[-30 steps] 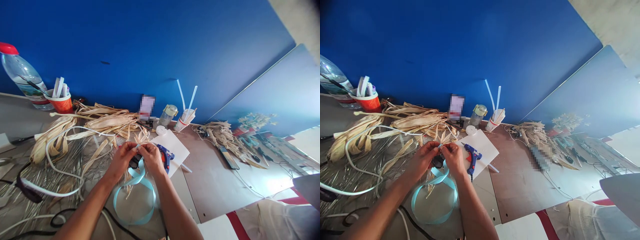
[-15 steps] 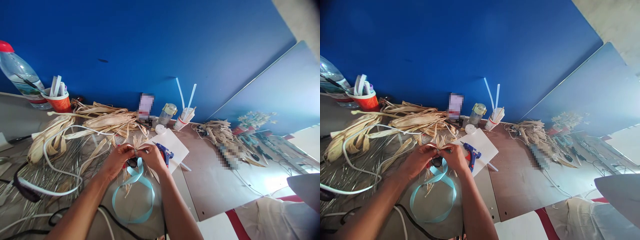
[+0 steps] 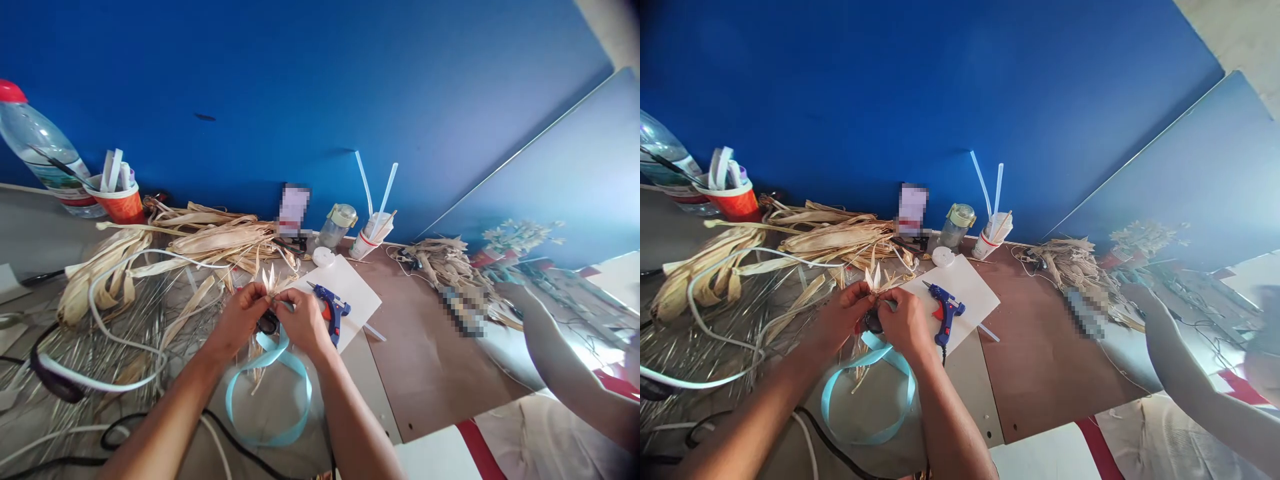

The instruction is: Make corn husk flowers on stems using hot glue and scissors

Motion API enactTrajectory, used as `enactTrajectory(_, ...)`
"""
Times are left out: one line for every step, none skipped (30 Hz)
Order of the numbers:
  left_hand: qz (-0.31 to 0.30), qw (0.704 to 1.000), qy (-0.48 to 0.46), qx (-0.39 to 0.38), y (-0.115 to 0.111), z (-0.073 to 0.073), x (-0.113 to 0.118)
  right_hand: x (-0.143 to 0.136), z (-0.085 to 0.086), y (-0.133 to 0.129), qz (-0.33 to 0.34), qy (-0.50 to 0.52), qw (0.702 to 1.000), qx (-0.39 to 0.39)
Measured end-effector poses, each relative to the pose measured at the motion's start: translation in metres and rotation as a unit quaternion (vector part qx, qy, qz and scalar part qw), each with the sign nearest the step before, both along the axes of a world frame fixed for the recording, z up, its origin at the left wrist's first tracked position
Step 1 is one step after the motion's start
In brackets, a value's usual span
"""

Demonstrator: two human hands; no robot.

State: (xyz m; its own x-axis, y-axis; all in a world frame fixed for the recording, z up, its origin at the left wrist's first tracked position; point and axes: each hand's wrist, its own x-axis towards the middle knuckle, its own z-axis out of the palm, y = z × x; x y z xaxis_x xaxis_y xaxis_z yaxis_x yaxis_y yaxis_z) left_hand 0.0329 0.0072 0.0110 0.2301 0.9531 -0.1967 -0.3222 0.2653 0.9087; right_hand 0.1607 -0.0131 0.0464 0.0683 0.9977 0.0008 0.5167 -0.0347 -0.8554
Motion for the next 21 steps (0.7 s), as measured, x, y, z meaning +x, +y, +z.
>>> enactTrajectory(0.003,1.0,-0.003,0.001,0.0,-0.002,0.0,-0.002,-0.001,-0.001,-0.002,0.002,1.0,0.007)
enactTrajectory(0.008,1.0,-0.007,-0.001,0.0,-0.003,0.0,-0.005,-0.001,-0.001,-0.004,0.005,1.0,0.012)
enactTrajectory(0.012,1.0,-0.015,-0.005,0.0,-0.004,-0.001,-0.007,-0.002,-0.002,-0.007,0.01,1.0,0.016)
enactTrajectory(0.013,0.999,-0.028,-0.01,0.001,-0.004,-0.001,-0.01,-0.003,-0.003,-0.014,0.016,1.0,0.019)
enactTrajectory(0.011,0.999,-0.047,-0.016,0.0,-0.004,-0.002,-0.012,-0.003,-0.003,-0.02,0.024,0.999,0.023)
enactTrajectory(0.005,0.997,-0.072,-0.022,0.0,-0.003,-0.003,-0.014,-0.004,-0.004,-0.023,0.031,0.999,0.027)
enactTrajectory(-0.002,0.995,-0.099,-0.027,0.0,-0.002,-0.003,-0.016,-0.004,-0.004,-0.025,0.037,0.999,0.031)
enactTrajectory(-0.009,0.992,-0.124,-0.031,0.0,-0.001,-0.004,-0.017,-0.004,-0.005,-0.025,0.042,0.998,0.034)
enactTrajectory(-0.014,0.989,-0.146,-0.034,0.001,0.0,-0.004,-0.018,-0.003,-0.005,-0.023,0.047,0.998,0.037)
enactTrajectory(-0.015,0.986,-0.163,-0.039,0.001,0.001,-0.005,-0.018,-0.003,-0.005,-0.019,0.053,0.998,0.04)
enactTrajectory(-0.015,0.983,-0.177,-0.044,0.001,0.001,-0.005,-0.018,-0.003,-0.005,-0.015,0.057,0.997,0.039)
enactTrajectory(-0.015,0.981,-0.19,-0.049,0.001,0.001,-0.005,-0.018,-0.003,-0.005,-0.012,0.061,0.997,0.037)
enactTrajectory(-0.012,0.978,-0.202,-0.054,0.001,0.0,-0.005,-0.018,-0.003,-0.005,-0.01,0.062,0.998,0.031)
enactTrajectory(-0.008,0.975,-0.215,-0.06,0.002,-0.001,-0.004,-0.018,-0.004,-0.005,-0.012,0.061,0.998,0.025)
enactTrajectory(-0.005,0.971,-0.228,-0.066,0.002,-0.002,-0.004,-0.018,-0.004,-0.005,-0.018,0.057,0.998,0.019)
enactTrajectory(-0.002,0.968,-0.24,-0.072,0.002,-0.003,-0.003,-0.018,-0.005,-0.005,-0.026,0.056,0.998,0.012)
enactTrajectory(0.0,0.965,-0.25,-0.078,0.002,-0.003,-0.003,-0.019,-0.006,-0.005,-0.035,0.058,0.998,0.005)
enactTrajectory(0.001,0.963,-0.258,-0.083,0.002,-0.003,-0.002,-0.021,-0.007,-0.005,-0.043,0.063,0.997,0.0)
enactTrajectory(0.003,0.96,-0.264,-0.089,0.002,-0.003,-0.002,-0.023,-0.008,-0.005,-0.05,0.072,0.996,-0.005)
enactTrajectory(0.005,0.958,-0.269,-0.095,0.002,-0.002,-0.001,-0.025,-0.009,-0.005,-0.055,0.081,0.995,-0.008)
enactTrajectory(0.012,0.956,-0.275,-0.1,0.002,-0.001,-0.001,-0.027,-0.01,-0.005,-0.06,0.086,0.994,-0.009)
